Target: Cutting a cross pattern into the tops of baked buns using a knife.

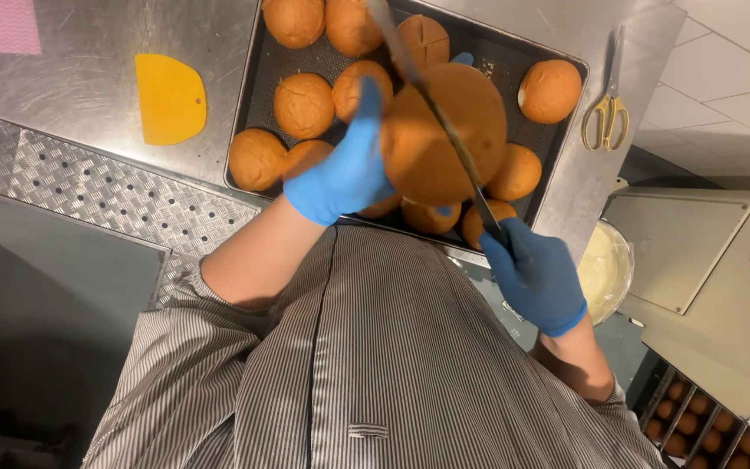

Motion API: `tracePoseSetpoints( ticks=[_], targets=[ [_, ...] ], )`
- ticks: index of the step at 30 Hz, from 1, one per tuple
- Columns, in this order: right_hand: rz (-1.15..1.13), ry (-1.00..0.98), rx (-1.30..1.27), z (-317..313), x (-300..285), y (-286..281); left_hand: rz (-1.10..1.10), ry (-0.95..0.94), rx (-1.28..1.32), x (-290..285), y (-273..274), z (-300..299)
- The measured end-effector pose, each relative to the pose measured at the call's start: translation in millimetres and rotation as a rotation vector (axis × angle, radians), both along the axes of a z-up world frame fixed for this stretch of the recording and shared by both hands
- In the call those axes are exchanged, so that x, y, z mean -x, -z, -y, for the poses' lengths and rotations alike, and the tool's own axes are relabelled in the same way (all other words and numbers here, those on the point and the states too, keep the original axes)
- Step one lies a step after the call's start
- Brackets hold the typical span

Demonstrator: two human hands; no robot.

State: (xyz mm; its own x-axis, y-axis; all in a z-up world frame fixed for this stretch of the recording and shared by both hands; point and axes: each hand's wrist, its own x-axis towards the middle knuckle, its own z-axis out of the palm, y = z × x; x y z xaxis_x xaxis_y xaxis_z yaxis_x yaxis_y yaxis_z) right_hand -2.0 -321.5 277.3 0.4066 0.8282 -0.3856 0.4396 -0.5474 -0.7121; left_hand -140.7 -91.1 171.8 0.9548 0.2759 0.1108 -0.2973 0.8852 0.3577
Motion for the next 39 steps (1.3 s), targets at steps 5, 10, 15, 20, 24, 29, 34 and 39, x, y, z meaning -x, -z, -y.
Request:
tracePoseSetpoints(
  ticks=[5,10,15,20,24,29,34,39],
  targets=[
    [0.274,-0.043,-0.208,16,10,-3,0.07,0.059,0.17,6,-25,-10],
    [0.391,0.0,-0.279,17,22,6,0.134,0.072,0.26,-2,-12,-2],
    [0.409,-0.002,-0.251,9,25,9,-0.057,0.032,0.129,-4,-15,24],
    [0.299,0.01,-0.21,9,29,9,-0.03,-0.034,0.188,-1,-30,13],
    [0.343,-0.044,-0.245,23,27,27,0.025,-0.155,0.044,3,-46,8],
    [0.324,0.038,-0.187,4,29,22,-0.078,-0.027,0.196,-4,-26,46],
    [0.381,-0.021,-0.26,19,26,45,-0.006,-0.082,0.226,6,-39,20],
    [0.312,-0.015,-0.257,12,25,46,-0.07,-0.097,0.148,6,-33,48]
  ],
)
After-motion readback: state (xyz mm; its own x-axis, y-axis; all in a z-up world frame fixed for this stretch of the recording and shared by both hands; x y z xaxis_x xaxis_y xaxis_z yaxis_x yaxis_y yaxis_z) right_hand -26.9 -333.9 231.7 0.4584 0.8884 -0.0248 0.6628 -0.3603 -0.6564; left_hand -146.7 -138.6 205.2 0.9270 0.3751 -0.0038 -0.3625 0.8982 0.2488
